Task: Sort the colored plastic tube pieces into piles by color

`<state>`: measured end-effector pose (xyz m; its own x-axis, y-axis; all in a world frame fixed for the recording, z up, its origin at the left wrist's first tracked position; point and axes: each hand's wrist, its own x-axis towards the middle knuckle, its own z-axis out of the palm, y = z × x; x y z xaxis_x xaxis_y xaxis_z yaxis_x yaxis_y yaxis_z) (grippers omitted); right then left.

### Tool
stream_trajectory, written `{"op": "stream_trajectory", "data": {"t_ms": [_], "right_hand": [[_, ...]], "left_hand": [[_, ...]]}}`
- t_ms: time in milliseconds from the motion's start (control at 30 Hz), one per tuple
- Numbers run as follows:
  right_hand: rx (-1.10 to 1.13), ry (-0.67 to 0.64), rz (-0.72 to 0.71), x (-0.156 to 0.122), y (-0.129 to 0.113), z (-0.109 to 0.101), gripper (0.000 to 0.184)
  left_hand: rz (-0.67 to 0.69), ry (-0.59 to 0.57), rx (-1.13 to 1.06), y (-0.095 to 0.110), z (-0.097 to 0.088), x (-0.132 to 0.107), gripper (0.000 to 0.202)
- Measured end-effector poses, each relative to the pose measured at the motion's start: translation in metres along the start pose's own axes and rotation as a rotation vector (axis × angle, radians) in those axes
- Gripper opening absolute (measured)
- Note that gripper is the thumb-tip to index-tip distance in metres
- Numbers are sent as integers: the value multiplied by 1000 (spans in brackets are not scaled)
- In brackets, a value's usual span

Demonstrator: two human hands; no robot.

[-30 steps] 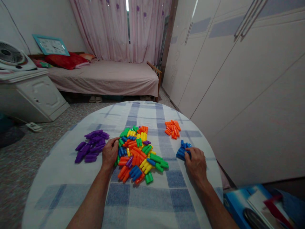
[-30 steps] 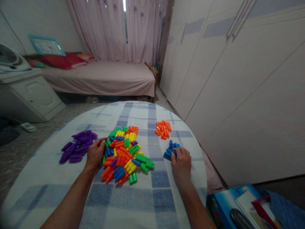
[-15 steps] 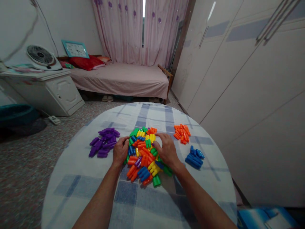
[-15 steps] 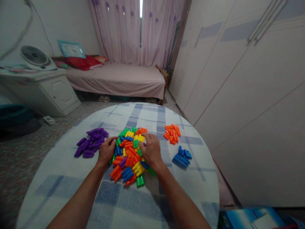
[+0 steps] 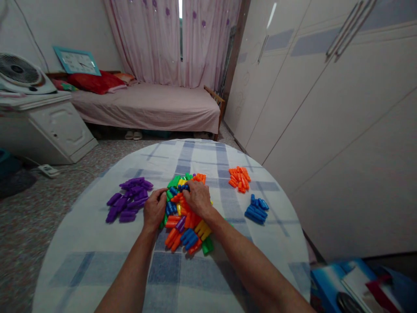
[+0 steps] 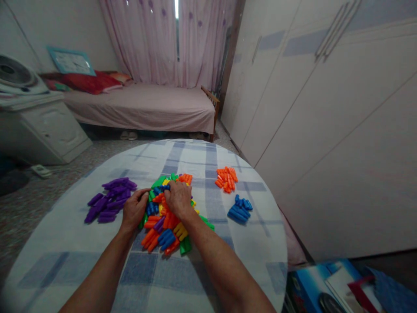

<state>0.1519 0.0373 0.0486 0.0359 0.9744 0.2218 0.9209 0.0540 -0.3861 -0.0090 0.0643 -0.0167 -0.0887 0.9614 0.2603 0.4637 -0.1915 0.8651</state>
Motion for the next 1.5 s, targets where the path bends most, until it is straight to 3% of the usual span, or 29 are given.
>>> {"op": "stream_trajectory", "data": {"t_ms": [167,267,367,467,600,767,1100,1200,1267,1367,1500], "right_hand": [[215,180,36,-19,35,-30,24],[304,336,162,-50,81,-57,33],[270,417,385,-88,134,-77,39],[243,471,510,-118,173,-82,44],[238,524,527,-134,194,-74,47],[172,585,462,-133,202,-66,42],[162,620,495,-136,210,-63,42],[116,710,409,-131,188,-72,40],[171,702,310,-123,166,-75,37],[362,556,182,-105,130,-70,33],[545,390,160,-75,104,-41,34]], "left_hand": [[8,-4,12,-3,-1,0,36],[7,1,18,-4,0,0,37],[1,7,24,-2,1,1,36],[-6,8,27,-1,0,1,37],[-4,5,32,-2,-1,1,37],[3,0,37,-2,-2,1,37],[8,5,32,-5,0,1,37],[17,-9,13,-1,0,-1,37],[22,-6,5,3,0,-1,37],[37,5,1,6,0,-2,35],[56,-2,-6,9,-1,-4,34]]}}
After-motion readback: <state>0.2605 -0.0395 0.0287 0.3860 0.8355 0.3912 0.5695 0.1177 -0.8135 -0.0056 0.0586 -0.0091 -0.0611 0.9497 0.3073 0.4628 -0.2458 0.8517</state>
